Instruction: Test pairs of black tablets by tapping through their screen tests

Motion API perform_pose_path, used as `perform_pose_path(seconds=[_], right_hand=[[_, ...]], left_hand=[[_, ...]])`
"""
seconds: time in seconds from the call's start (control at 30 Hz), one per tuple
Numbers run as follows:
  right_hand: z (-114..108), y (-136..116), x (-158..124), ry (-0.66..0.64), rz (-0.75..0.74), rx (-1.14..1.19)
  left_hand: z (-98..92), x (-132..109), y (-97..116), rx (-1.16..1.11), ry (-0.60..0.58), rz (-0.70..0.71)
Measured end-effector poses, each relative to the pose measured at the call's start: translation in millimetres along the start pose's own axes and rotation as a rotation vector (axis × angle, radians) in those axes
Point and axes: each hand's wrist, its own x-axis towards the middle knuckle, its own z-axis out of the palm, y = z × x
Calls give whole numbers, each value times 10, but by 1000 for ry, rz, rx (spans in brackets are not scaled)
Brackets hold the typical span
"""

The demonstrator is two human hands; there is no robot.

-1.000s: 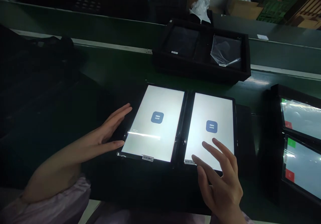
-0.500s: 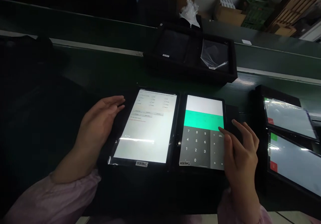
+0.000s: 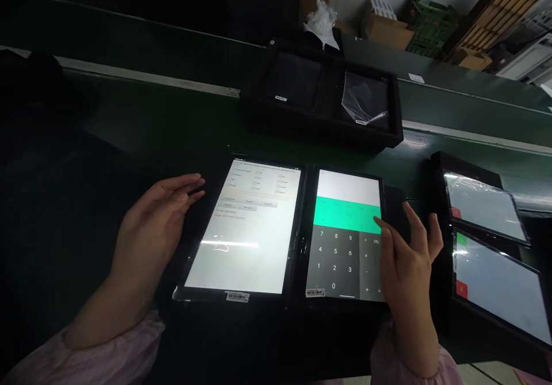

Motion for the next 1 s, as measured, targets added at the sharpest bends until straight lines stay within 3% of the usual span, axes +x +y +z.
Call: perform_pose_path(seconds=[0.2, 0.4, 0.63, 1.0], right_hand=[[26, -99, 4, -55, -15, 16], [-27, -137, -26, -13, 30, 17], [-83, -501, -162, -124, -173, 110], [13, -598, -164, -197, -226, 98]], left_hand=[[-13, 3, -17, 0, -1, 6], [-16, 2, -34, -3, -5, 10], [-32, 8, -61, -18, -7, 36], [-41, -5, -50, -13, -11, 37]])
